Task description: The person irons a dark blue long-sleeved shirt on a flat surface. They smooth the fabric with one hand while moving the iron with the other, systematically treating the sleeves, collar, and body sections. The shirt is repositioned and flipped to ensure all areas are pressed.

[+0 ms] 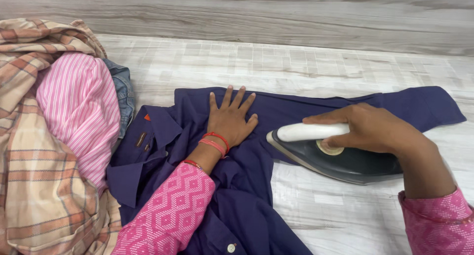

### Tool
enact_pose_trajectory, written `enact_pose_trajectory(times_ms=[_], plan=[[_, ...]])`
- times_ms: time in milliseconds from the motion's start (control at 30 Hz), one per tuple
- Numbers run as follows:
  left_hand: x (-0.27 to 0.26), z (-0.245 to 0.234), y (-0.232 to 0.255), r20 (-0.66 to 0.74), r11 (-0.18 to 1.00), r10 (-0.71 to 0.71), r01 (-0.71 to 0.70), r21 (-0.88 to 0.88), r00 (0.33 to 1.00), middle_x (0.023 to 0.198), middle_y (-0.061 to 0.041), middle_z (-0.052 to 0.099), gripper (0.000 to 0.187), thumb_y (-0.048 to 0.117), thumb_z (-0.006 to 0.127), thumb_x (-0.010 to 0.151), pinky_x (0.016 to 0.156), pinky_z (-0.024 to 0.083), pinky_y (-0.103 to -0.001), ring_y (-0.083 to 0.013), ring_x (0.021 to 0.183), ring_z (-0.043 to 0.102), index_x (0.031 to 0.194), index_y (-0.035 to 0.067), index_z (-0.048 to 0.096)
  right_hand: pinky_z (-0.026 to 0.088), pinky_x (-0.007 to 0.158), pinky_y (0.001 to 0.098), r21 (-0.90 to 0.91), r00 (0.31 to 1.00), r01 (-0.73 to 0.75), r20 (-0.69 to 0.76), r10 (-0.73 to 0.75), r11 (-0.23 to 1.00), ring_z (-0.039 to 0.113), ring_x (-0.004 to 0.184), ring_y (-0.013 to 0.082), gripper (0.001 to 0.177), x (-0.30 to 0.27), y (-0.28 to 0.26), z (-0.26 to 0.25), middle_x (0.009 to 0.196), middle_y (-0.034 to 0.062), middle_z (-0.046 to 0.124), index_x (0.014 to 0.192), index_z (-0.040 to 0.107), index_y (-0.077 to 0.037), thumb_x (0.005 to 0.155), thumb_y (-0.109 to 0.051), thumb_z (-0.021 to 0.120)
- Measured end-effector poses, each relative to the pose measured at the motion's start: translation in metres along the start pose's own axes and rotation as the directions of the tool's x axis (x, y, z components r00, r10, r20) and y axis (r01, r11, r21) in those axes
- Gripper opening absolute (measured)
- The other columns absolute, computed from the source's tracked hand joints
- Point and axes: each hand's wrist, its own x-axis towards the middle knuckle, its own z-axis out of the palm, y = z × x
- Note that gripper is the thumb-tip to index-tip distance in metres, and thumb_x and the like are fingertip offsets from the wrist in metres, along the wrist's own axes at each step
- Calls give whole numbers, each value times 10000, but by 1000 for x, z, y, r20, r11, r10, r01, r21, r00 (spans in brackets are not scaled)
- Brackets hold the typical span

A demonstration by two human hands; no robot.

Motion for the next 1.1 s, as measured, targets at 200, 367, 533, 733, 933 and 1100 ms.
enact_pose_trajectory(times_ms=[200,367,533,733,933,1100], plan=[[-4,-2,-5,17,1000,-22,22,8,1000,1677,-1,203,663,553,371,960,1197,38,-679,-288,1551,120,1577,316,313,578,933,500,-46,917,-347,-228,328,937,726,1119,306,597,34,41,-13,1206,75,766,1462,561,-539,885,-578,708],[-5,-8,-3,35,999,-41,42,-13,999,1678,7,202,672,558,382,952,1203,27,-673,-282,1559,109,1578,326,310,570,913,508,21,837,-441,-352,419,898,706,1128,320,569,60,74,-21,1246,82,738,1436,593,-491,888,-560,730],[-4,-5,-7,44,997,-68,69,-17,997,1687,9,194,673,541,390,956,1209,29,-674,-277,1564,107,1587,324,304,613,884,475,161,907,-315,-237,347,935,811,996,325,576,42,56,-14,1109,175,839,1447,656,-409,884,-456,767],[-3,2,-43,37,996,-92,92,0,995,1691,-2,173,689,531,399,951,1215,22,-646,-291,1562,86,1597,327,272,578,880,444,53,992,96,-88,-91,994,750,976,205,591,-10,21,15,1097,-8,812,1290,675,-497,727,-464,850],[-6,-29,-31,174,981,-191,191,13,966,1697,10,136,699,498,414,939,1211,20,-636,-276,1559,54,1595,326,245,603,867,467,-3,939,-277,-214,270,961,766,1004,276,563,-5,18,-2,1113,61,800,1404,615,-511,852,-544,724],[7,-38,34,30,971,-20,12,238,999,1692,-33,264,620,370,461,947,1264,84,-597,-250,1602,155,1529,156,432,606,865,480,-12,878,-393,-301,371,920,752,1044,292,549,14,23,-4,1117,73,785,1443,573,-496,909,-597,651]])
